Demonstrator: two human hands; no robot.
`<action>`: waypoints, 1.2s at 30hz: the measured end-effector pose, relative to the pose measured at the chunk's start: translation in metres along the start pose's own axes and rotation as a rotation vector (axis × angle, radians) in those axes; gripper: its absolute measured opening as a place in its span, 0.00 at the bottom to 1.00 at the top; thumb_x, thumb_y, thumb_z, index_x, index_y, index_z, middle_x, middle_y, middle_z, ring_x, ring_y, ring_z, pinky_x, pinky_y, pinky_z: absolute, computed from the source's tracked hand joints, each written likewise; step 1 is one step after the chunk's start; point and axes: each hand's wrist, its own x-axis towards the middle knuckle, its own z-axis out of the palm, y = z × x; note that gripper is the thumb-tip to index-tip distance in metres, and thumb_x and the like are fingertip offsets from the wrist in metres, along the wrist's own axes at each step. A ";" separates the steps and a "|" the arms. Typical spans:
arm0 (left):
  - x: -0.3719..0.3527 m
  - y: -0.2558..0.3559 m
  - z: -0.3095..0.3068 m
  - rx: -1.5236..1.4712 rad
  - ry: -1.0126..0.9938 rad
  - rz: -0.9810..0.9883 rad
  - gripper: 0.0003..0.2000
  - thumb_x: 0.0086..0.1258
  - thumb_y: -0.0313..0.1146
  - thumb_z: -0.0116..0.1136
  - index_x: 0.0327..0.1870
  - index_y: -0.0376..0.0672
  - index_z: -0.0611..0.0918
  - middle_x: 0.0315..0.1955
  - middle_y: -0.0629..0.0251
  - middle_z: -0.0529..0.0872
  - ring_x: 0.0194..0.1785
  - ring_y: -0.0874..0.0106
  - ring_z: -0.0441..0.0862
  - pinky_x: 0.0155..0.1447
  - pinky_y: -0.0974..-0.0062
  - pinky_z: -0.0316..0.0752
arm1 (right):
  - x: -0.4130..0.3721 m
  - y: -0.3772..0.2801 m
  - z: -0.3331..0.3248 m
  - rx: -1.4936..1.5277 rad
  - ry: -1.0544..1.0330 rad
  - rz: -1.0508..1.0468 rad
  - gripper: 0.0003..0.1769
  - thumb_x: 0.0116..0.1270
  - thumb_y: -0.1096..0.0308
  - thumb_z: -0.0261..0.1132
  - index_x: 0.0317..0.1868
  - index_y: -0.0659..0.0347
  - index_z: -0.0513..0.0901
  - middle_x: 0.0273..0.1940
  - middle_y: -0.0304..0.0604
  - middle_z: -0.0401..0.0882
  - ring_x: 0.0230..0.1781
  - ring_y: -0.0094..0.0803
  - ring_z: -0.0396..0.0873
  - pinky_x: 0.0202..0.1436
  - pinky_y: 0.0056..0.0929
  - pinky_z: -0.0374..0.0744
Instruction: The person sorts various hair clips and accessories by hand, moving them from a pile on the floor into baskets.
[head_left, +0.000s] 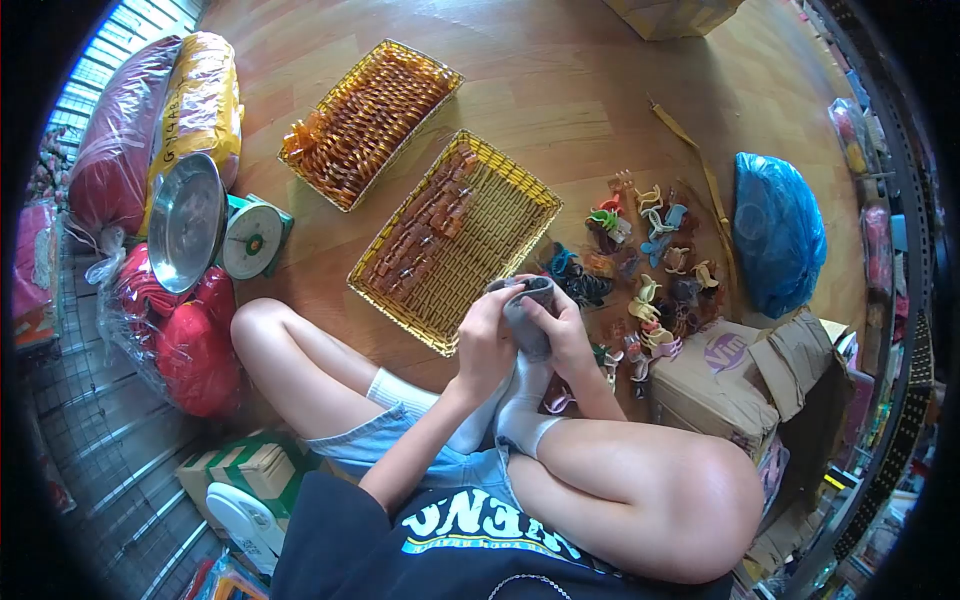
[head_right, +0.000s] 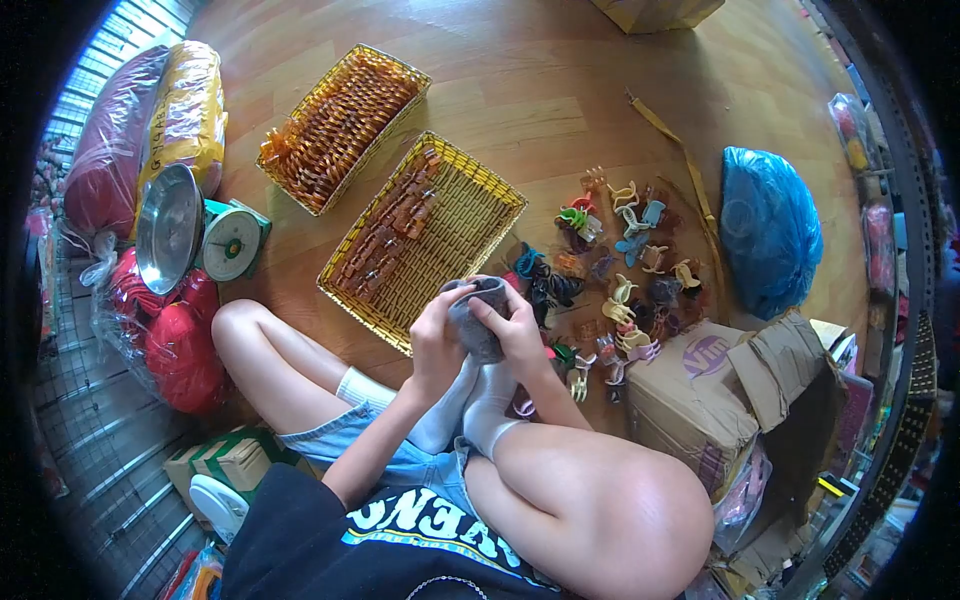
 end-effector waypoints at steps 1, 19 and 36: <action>-0.002 -0.003 0.002 -0.068 -0.023 0.031 0.21 0.51 0.23 0.66 0.49 0.36 0.79 0.41 0.51 0.84 0.42 0.54 0.83 0.46 0.64 0.78 | 0.002 0.003 -0.004 -0.001 0.049 0.015 0.12 0.66 0.69 0.67 0.47 0.64 0.81 0.44 0.38 0.82 0.42 0.21 0.78 0.47 0.20 0.76; 0.050 -0.023 0.017 -0.594 0.107 -0.333 0.21 0.67 0.11 0.45 0.62 0.33 0.73 0.51 0.55 0.82 0.52 0.69 0.82 0.58 0.75 0.76 | 0.060 -0.036 -0.020 -1.069 -0.224 -0.371 0.22 0.58 0.61 0.71 0.51 0.60 0.78 0.38 0.50 0.79 0.39 0.45 0.80 0.46 0.36 0.76; 0.073 -0.087 0.042 -0.068 0.004 -0.319 0.24 0.66 0.25 0.50 0.65 0.32 0.70 0.64 0.45 0.70 0.69 0.55 0.66 0.73 0.65 0.57 | 0.218 0.003 -0.010 -1.507 -0.187 -0.528 0.17 0.58 0.72 0.63 0.50 0.54 0.83 0.43 0.45 0.83 0.44 0.46 0.82 0.49 0.41 0.79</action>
